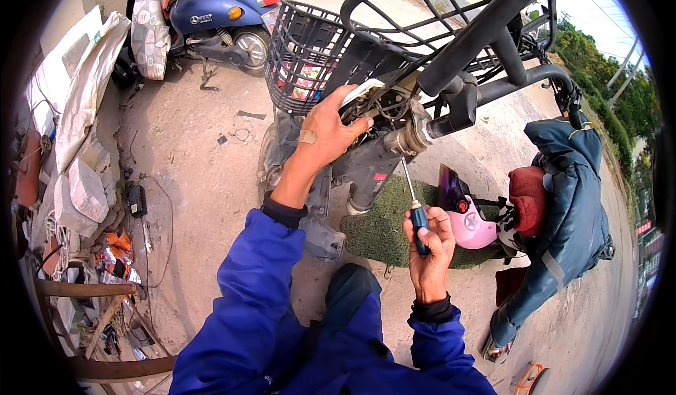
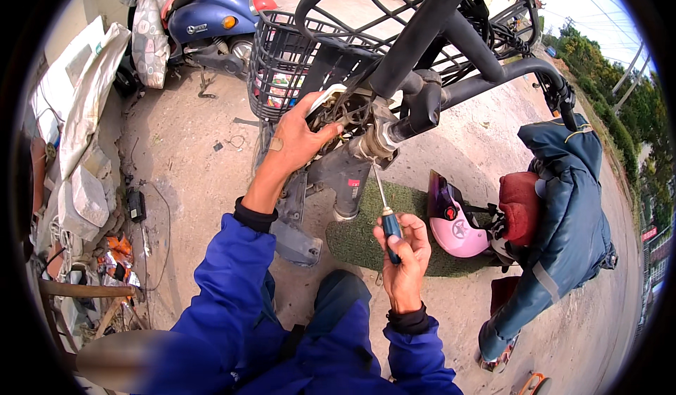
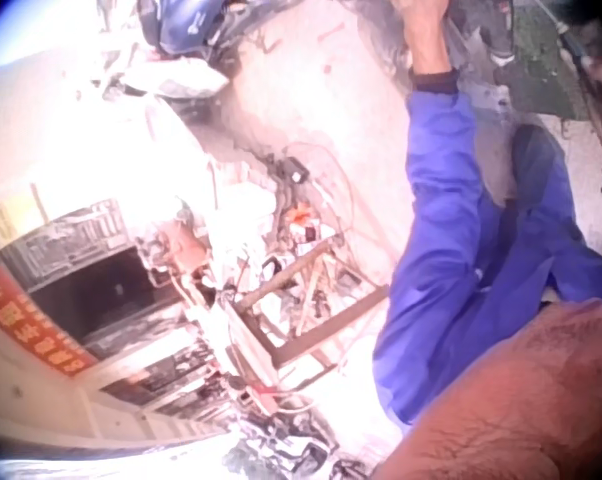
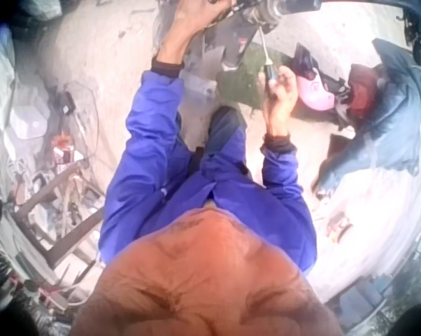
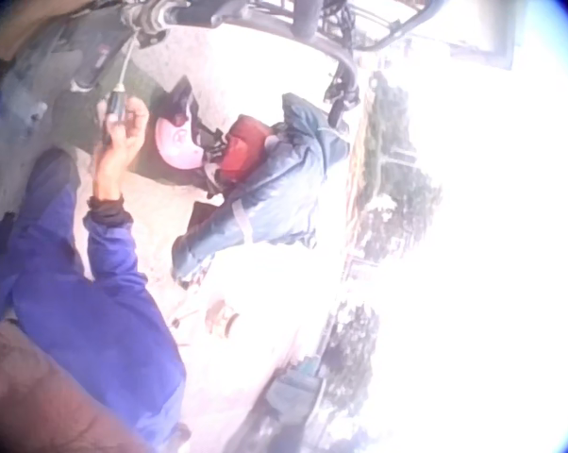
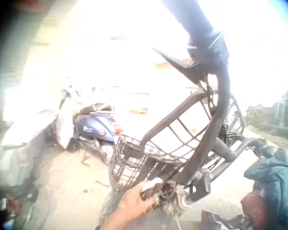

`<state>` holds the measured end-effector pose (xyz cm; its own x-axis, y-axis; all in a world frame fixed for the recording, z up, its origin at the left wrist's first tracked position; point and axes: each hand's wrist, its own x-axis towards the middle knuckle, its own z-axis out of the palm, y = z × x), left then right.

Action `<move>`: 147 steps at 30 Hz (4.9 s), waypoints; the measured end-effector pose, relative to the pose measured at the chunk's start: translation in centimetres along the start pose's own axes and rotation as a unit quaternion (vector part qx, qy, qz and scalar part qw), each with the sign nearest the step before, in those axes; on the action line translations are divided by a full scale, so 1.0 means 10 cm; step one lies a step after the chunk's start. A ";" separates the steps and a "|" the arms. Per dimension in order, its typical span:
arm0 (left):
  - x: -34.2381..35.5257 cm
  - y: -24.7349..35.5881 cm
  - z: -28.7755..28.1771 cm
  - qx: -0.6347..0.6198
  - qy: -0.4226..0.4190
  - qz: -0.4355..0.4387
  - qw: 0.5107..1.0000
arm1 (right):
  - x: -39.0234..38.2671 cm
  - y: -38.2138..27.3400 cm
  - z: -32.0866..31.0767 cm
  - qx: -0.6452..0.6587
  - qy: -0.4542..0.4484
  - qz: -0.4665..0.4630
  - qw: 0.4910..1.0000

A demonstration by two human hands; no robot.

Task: The person repairs the front electrical components of a scooter using a screwdriver and pliers. They remove a plastic cover, adjust internal wiring, and reassemble the handlebar area. The person also briefly handles a white styrofoam block and a pink helmet during the process.

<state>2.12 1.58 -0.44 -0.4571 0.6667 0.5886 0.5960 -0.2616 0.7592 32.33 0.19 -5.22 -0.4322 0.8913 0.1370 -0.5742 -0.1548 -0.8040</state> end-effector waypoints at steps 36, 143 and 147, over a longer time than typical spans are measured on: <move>0.03 0.01 -0.02 0.033 -0.005 -0.003 0.999 | -0.20 0.25 0.00 0.156 0.015 -0.045 0.987; 0.09 -0.20 -0.22 -0.178 -0.107 0.023 0.978 | -0.32 0.35 0.24 -0.190 0.158 -0.188 0.951; 0.08 -0.27 -0.22 -0.176 -0.104 0.043 0.978 | -0.28 0.17 0.16 -0.112 0.168 -0.039 0.979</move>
<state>-1.33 1.31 -1.39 -0.2498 0.7501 0.6124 0.3451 -0.5219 0.7801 31.44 -3.25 -6.00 -0.1186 0.9923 0.0353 -0.4140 -0.0171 -0.9101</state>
